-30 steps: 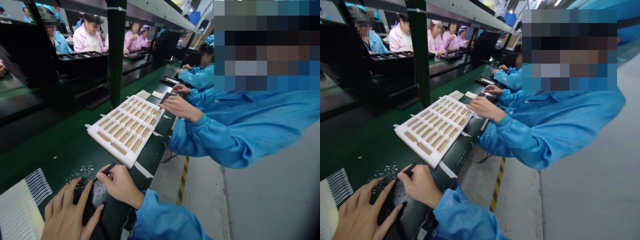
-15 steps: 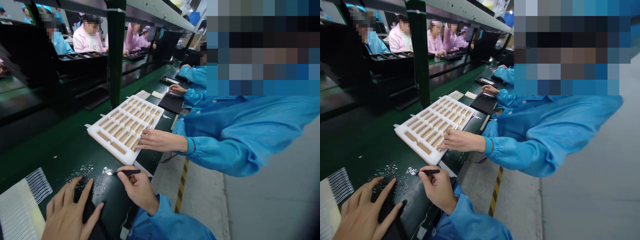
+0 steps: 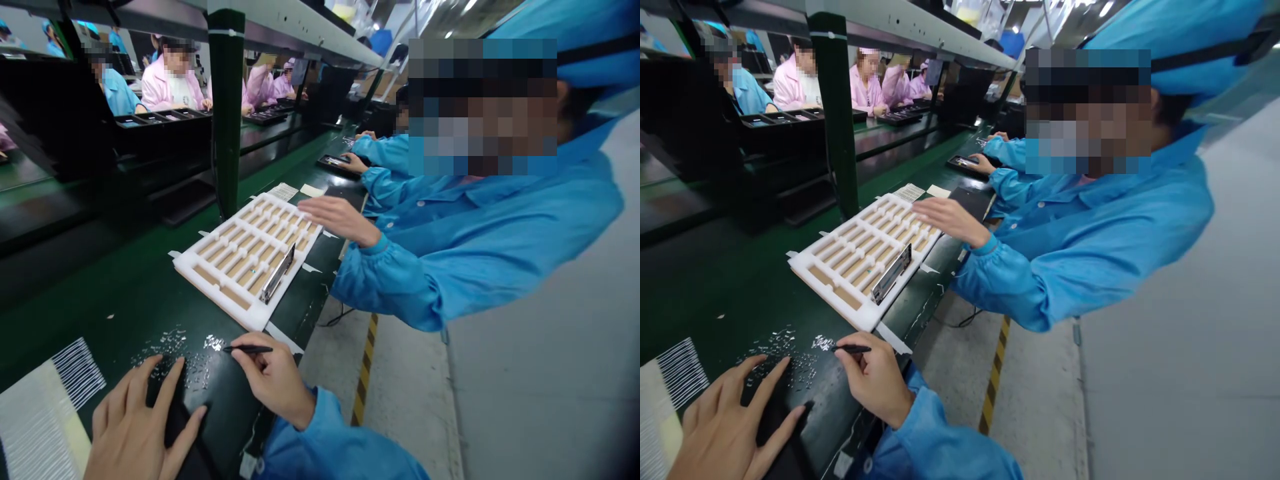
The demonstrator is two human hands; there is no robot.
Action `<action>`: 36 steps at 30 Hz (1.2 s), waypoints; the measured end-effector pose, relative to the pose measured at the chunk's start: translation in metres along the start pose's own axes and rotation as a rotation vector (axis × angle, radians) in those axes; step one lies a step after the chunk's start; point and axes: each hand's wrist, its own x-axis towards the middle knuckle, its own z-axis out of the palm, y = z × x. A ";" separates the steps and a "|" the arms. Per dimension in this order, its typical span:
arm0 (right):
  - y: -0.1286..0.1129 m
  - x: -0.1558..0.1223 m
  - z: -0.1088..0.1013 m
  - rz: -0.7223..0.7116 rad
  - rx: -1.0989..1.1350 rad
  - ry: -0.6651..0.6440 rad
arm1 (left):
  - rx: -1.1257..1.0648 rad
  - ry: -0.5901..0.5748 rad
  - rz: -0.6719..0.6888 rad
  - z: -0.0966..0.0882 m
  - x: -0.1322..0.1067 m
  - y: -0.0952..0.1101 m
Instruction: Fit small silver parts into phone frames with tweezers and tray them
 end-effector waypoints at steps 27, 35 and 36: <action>-0.006 0.017 0.022 0.224 0.048 0.005 | -0.117 -0.035 0.059 0.006 0.015 0.009; -0.007 0.005 0.017 0.135 0.106 -0.007 | -0.102 -0.027 0.088 0.010 0.012 0.003; -0.007 0.005 0.017 0.124 0.097 -0.008 | -0.092 -0.027 0.099 0.010 0.012 0.001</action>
